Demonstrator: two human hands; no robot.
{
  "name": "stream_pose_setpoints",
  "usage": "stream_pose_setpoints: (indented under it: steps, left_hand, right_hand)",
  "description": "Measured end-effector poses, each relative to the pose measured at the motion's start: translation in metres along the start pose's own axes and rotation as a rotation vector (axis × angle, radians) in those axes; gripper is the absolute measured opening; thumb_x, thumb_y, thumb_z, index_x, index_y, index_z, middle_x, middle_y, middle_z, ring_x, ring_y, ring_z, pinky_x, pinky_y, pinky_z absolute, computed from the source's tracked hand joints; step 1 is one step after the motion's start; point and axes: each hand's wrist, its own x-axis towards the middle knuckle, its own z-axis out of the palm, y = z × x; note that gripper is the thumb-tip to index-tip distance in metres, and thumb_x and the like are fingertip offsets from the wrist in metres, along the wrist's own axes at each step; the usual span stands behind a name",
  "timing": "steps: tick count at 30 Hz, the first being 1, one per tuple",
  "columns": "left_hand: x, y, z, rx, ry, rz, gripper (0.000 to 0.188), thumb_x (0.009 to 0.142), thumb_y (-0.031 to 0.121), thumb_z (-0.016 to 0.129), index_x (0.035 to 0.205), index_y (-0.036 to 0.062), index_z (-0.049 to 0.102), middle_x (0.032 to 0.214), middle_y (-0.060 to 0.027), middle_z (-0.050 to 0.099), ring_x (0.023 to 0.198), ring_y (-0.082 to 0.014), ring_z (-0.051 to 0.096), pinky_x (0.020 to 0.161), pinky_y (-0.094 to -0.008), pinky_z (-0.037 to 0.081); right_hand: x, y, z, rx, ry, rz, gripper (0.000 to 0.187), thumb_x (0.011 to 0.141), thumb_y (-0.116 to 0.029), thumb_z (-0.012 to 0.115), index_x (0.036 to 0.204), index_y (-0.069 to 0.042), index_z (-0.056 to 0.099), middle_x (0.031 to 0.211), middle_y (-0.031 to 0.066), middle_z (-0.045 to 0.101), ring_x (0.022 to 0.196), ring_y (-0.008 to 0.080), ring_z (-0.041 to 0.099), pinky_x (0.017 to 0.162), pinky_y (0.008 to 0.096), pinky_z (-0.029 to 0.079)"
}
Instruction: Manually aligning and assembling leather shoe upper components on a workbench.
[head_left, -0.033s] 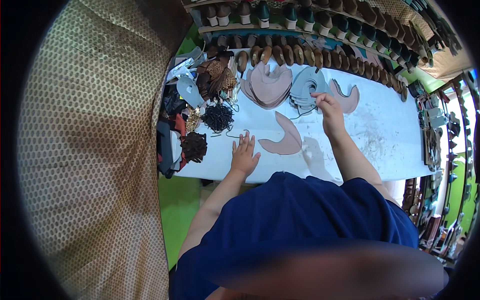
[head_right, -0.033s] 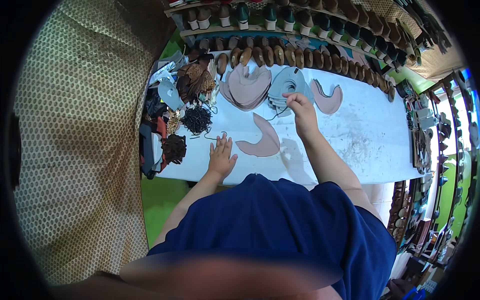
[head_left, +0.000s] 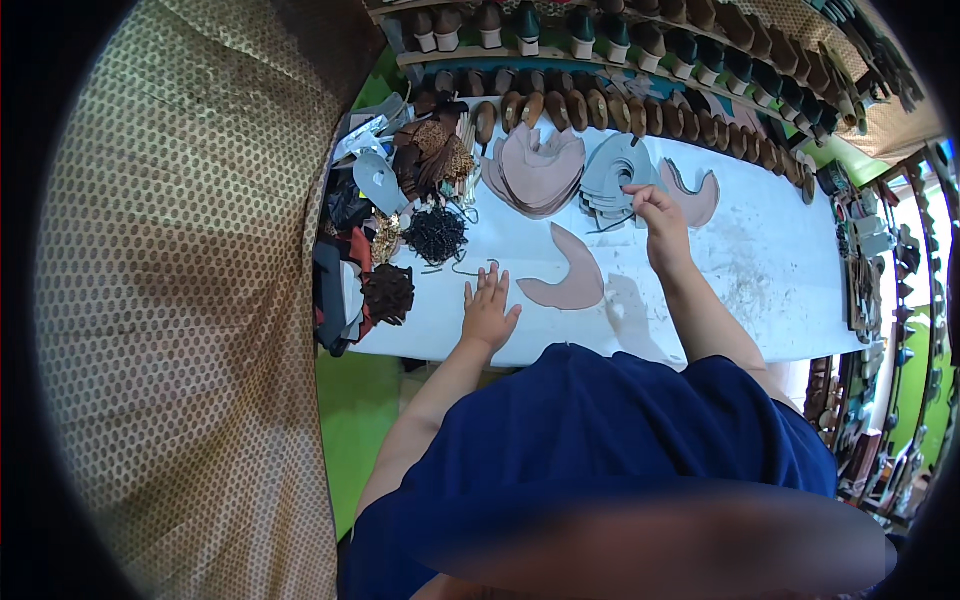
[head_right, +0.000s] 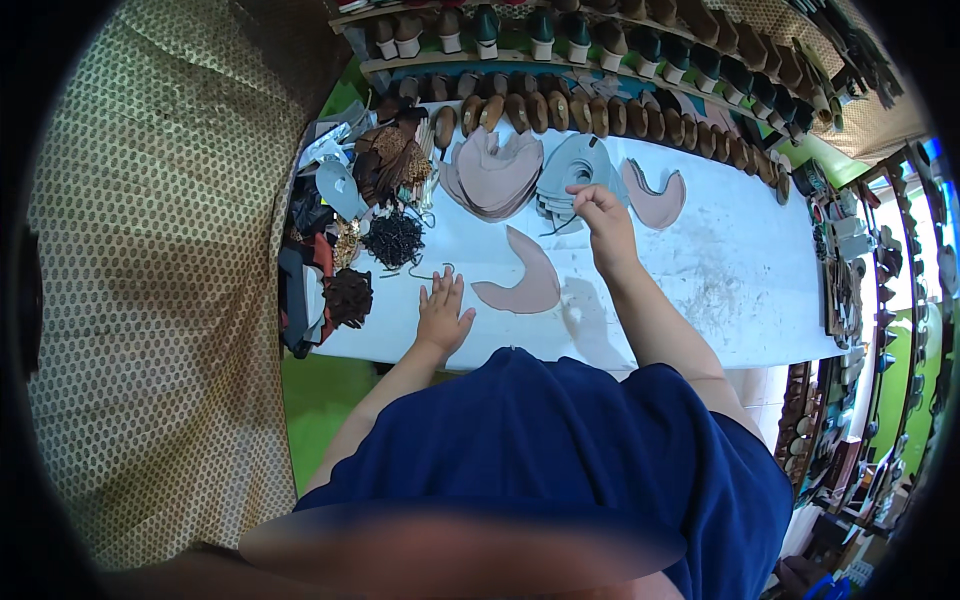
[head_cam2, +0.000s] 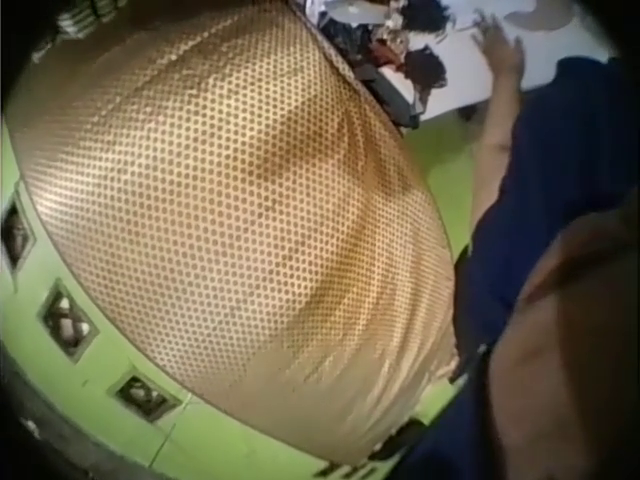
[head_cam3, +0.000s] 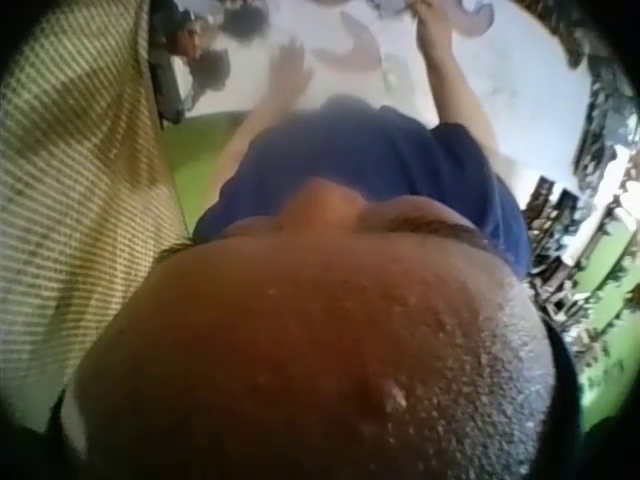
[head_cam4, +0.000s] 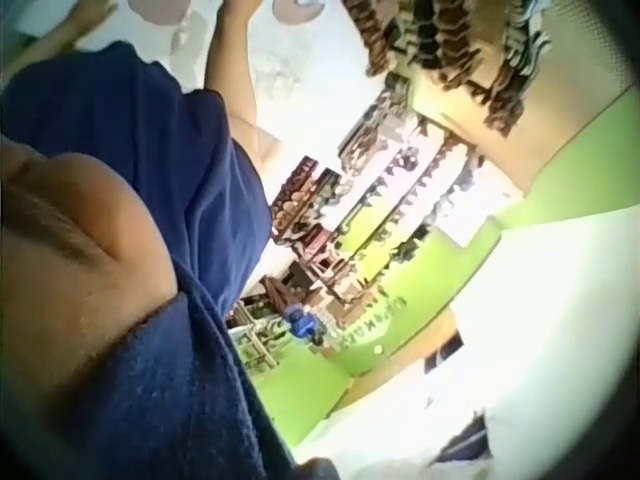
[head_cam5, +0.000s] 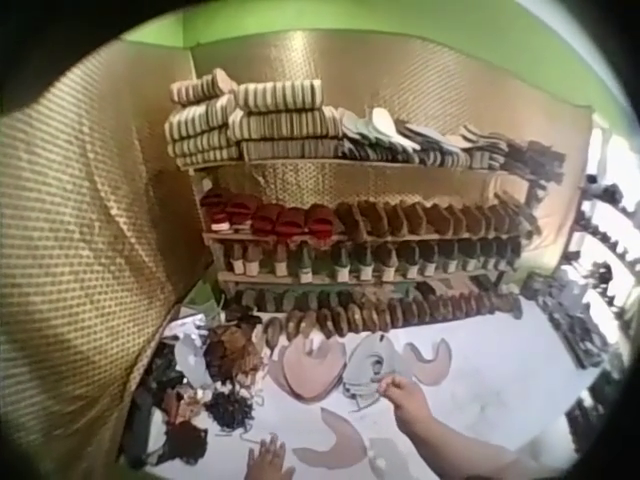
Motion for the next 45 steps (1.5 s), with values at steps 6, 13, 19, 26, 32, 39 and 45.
stream_pose_setpoints:
  steps: [6, 13, 19, 26, 32, 39, 45]
  left_hand:
    - [0.002, 0.003, -0.003, 0.036, -0.013, -0.027, 0.077, 0.093, 0.041, 0.055, 0.156, 0.0087, 0.025, 0.166, -0.0154, 0.012, 0.153, -0.0346, 0.01, 0.121, -0.0545, 0.005]
    - [0.005, 0.002, -0.002, 0.047, -0.02, -0.034, 0.078, 0.091, 0.043, 0.057, 0.156, 0.0098, 0.027, 0.165, -0.0146, 0.015, 0.153, -0.0335, 0.012, 0.121, -0.0543, 0.006]
    - [0.008, -0.002, 0.004, 0.059, -0.019, -0.043, 0.077, 0.091, 0.043, 0.057, 0.155, 0.0107, 0.028, 0.165, -0.0146, 0.017, 0.152, -0.0336, 0.014, 0.121, -0.0544, 0.006]
    - [0.008, -0.002, 0.002, 0.051, -0.016, -0.037, 0.077, 0.091, 0.043, 0.058, 0.155, 0.0107, 0.029, 0.164, -0.0149, 0.018, 0.152, -0.034, 0.015, 0.121, -0.0544, 0.006]
    - [0.008, -0.001, 0.002, 0.038, -0.015, -0.035, 0.076, 0.091, 0.042, 0.057, 0.155, 0.0112, 0.03, 0.164, -0.0154, 0.019, 0.152, -0.0354, 0.015, 0.121, -0.0547, 0.007]
    - [-0.003, -0.017, 0.022, 0.134, -0.082, 0.358, 0.065, 0.091, 0.051, 0.055, 0.151, 0.0305, 0.041, 0.166, -0.0112, 0.015, 0.153, -0.0342, 0.006, 0.113, -0.0705, -0.003]
    - [-0.005, -0.025, 0.041, 0.201, 0.148, 0.4, 0.068, 0.089, 0.058, 0.056, 0.151, 0.04, 0.037, 0.167, -0.0095, 0.006, 0.153, -0.0378, -0.009, 0.112, -0.071, -0.007]
  right_hand:
    - [-0.009, 0.068, 0.036, -0.748, -0.217, -0.398, 0.008, 0.073, -0.009, 0.071, 0.078, -0.006, 0.065, 0.104, 0.0137, 0.069, 0.103, 0.0343, 0.061, 0.096, 0.0406, 0.045]
    - [-0.035, 0.171, 0.091, -0.781, -0.451, -0.503, 0.01, 0.069, -0.014, 0.073, 0.075, -0.009, 0.067, 0.094, 0.0057, 0.07, 0.099, 0.0285, 0.064, 0.087, 0.042, 0.05]
    - [-0.036, 0.193, 0.099, -0.842, -0.433, -0.487, 0.009, 0.071, -0.013, 0.074, 0.076, -0.009, 0.067, 0.091, 0.006, 0.07, 0.095, 0.028, 0.064, 0.083, 0.043, 0.05]
    - [-0.038, 0.196, 0.104, -0.926, -0.399, -0.414, 0.01, 0.072, -0.013, 0.073, 0.079, -0.008, 0.068, 0.09, 0.0054, 0.068, 0.092, 0.0281, 0.063, 0.079, 0.0422, 0.049]
    - [-0.031, 0.175, 0.1, -0.603, -0.348, -0.17, 0.008, 0.079, -0.01, 0.067, 0.086, -0.004, 0.068, 0.096, 0.0118, 0.069, 0.09, 0.0251, 0.066, 0.08, 0.0391, 0.052]
    - [-0.022, 0.141, 0.067, -0.237, -0.391, 0.256, 0.015, 0.089, -0.014, 0.067, 0.094, 0.0, 0.067, 0.105, 0.0087, 0.068, 0.091, 0.0152, 0.064, 0.081, 0.0302, 0.051]
    - [-0.037, 0.162, 0.092, -0.523, -0.457, 0.001, 0.02, 0.085, -0.016, 0.068, 0.098, -0.001, 0.068, 0.103, 0.0169, 0.066, 0.096, 0.0321, 0.064, 0.086, 0.0384, 0.051]
